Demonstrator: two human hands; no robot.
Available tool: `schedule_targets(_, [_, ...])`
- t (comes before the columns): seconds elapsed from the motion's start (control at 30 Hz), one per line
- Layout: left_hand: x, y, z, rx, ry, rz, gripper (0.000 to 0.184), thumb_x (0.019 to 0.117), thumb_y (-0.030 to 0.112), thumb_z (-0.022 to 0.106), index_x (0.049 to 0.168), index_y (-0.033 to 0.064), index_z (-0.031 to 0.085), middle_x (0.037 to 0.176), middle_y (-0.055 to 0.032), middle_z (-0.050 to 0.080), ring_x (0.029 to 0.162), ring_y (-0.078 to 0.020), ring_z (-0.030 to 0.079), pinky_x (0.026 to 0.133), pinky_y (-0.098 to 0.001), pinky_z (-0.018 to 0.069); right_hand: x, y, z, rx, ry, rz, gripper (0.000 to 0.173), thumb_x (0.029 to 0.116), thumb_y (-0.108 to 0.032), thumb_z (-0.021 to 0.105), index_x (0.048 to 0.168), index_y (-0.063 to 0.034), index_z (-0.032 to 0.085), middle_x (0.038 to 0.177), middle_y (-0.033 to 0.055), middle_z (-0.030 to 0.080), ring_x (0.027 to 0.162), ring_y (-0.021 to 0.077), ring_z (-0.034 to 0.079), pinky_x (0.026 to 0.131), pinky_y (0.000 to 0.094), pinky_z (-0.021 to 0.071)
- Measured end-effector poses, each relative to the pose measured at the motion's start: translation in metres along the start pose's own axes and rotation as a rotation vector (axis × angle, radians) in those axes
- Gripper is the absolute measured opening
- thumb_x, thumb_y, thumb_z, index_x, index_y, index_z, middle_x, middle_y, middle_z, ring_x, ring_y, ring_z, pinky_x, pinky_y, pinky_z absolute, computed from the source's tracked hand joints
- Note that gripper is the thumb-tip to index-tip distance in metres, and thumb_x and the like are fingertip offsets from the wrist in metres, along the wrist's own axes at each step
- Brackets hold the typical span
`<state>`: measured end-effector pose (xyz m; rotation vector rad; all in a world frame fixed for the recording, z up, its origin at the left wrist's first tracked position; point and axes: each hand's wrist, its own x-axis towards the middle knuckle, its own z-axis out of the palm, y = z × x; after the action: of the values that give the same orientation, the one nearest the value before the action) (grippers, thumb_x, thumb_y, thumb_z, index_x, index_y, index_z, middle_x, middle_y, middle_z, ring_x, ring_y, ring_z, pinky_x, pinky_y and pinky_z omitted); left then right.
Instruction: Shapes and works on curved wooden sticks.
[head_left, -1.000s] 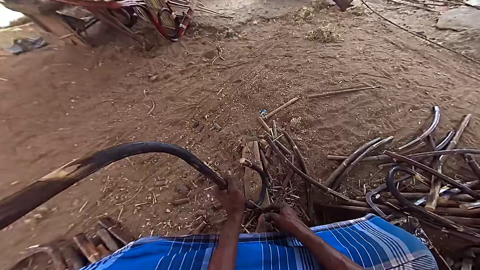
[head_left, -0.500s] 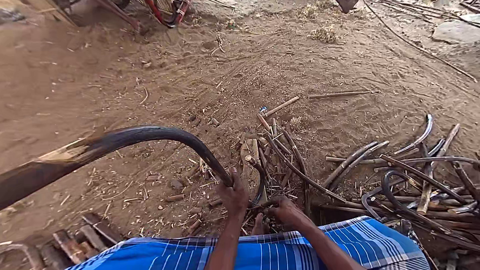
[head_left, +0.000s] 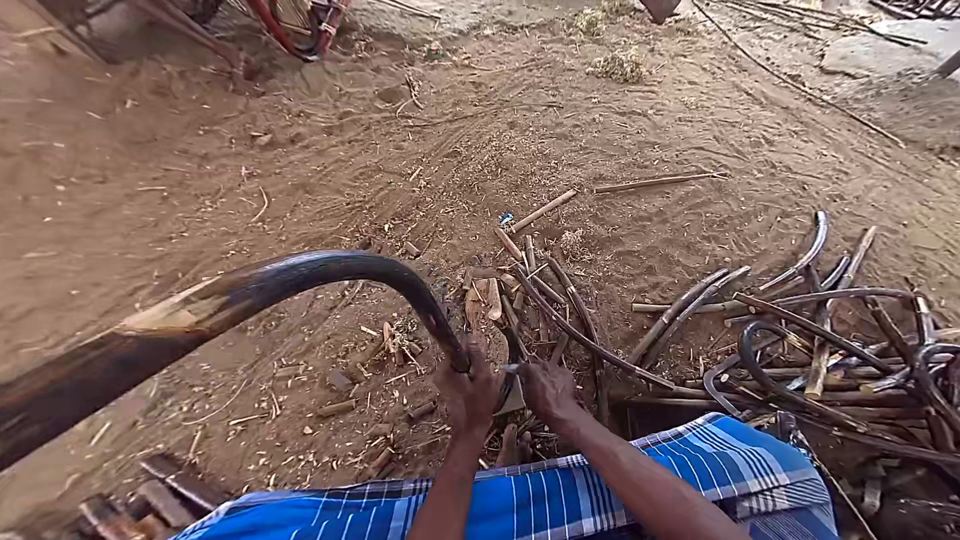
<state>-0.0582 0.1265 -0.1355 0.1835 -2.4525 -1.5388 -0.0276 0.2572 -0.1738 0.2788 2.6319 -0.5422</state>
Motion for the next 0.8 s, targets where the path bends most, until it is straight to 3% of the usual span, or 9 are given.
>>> schedule_targets(0.07, [0.015,0.01,-0.007,0.053,0.045,-0.063,0.048,0.1085,0.043,0.046,0.078,0.0072,0.056,0.056,-0.0048,0.047,0.046,-0.0209,0.047,0.046,-0.0437,0.0446,0.004,0.0,-0.001,0.046,0.131,-0.018,0.031,0.1002,-0.021,0.056,0.128,-0.025,0.07,0.119,0.0113,0.07,0.104,0.0348,0.068,0.083,0.0578,0.055])
schedule_targets(0.13, [0.029,0.01,-0.018,0.122,0.067,-0.146,0.048,0.1081,0.044,0.048,0.084,0.0045,0.06,0.061,-0.0088,0.051,0.052,-0.0253,0.051,0.051,-0.0492,0.0466,-0.003,0.006,-0.011,0.261,-0.052,0.023,0.029,0.1006,-0.033,0.059,0.128,-0.0325,0.07,0.119,0.0036,0.073,0.106,0.0268,0.07,0.087,0.056,0.0564])
schedule_targets(0.27, [0.051,0.005,-0.021,0.205,0.086,-0.231,0.05,0.1069,0.047,0.05,0.08,0.0052,0.058,0.063,-0.0092,0.051,0.057,-0.0268,0.052,0.055,-0.0507,0.0448,-0.014,0.021,0.013,0.527,-0.391,-0.029,0.027,0.0941,-0.031,0.07,0.12,-0.0225,0.074,0.109,0.0046,0.074,0.097,0.0209,0.07,0.088,0.0503,0.0557])
schedule_targets(0.37, [0.063,0.005,-0.016,0.261,0.11,-0.285,0.051,0.1064,0.045,0.051,0.079,0.003,0.058,0.065,-0.0112,0.052,0.06,-0.0282,0.055,0.059,-0.0515,0.0464,0.001,0.005,0.02,0.189,-0.133,-0.03,0.026,0.0985,-0.032,0.059,0.121,-0.0288,0.073,0.112,0.0055,0.074,0.104,0.0279,0.07,0.085,0.0558,0.0543])
schedule_targets(0.47, [0.077,0.014,-0.008,0.314,0.067,-0.382,0.054,0.1066,0.046,0.05,0.094,-0.0037,0.065,0.083,-0.0225,0.063,0.08,-0.0387,0.064,0.075,-0.0598,0.0504,0.024,0.004,0.024,0.005,0.212,-0.132,0.028,0.0997,-0.02,0.057,0.121,-0.0265,0.073,0.112,0.0095,0.072,0.104,0.0322,0.068,0.087,0.0545,0.0521])
schedule_targets(0.57, [0.103,0.014,-0.005,0.341,0.011,-0.459,0.053,0.1069,0.046,0.049,0.097,-0.0024,0.066,0.088,-0.0224,0.065,0.085,-0.0379,0.066,0.076,-0.059,0.0519,0.012,0.012,0.009,0.229,0.014,-0.119,0.03,0.1018,-0.033,0.057,0.128,-0.0311,0.071,0.116,0.0034,0.073,0.105,0.0257,0.07,0.09,0.0544,0.0556])
schedule_targets(0.67, [0.13,-0.003,0.0,0.343,-0.055,-0.495,0.051,0.1058,0.045,0.049,0.094,-0.0014,0.066,0.085,-0.0212,0.065,0.08,-0.0373,0.066,0.072,-0.0591,0.0521,0.009,0.036,0.032,0.531,-0.26,-0.15,0.028,0.0973,-0.035,0.066,0.123,-0.0247,0.073,0.113,0.0008,0.075,0.102,0.0181,0.071,0.094,0.0497,0.0566])
schedule_targets(0.73, [0.146,-0.016,0.005,0.318,-0.081,-0.511,0.05,0.1055,0.045,0.049,0.093,-0.0012,0.065,0.081,-0.0197,0.063,0.072,-0.0349,0.064,0.067,-0.057,0.052,0.023,0.038,0.033,0.477,-0.202,-0.092,0.027,0.0972,-0.035,0.065,0.121,-0.0282,0.074,0.113,0.0001,0.075,0.103,0.0192,0.071,0.09,0.0523,0.0565])
schedule_targets(0.8, [0.158,-0.031,0.007,0.297,-0.092,-0.548,0.048,0.1046,0.044,0.048,0.091,0.0003,0.063,0.075,-0.0162,0.06,0.061,-0.0301,0.061,0.059,-0.0522,0.0524,0.044,0.032,0.029,0.268,0.035,-0.069,0.027,0.0995,-0.032,0.058,0.122,-0.0339,0.074,0.112,0.0013,0.075,0.102,0.0246,0.071,0.084,0.0563,0.0555])
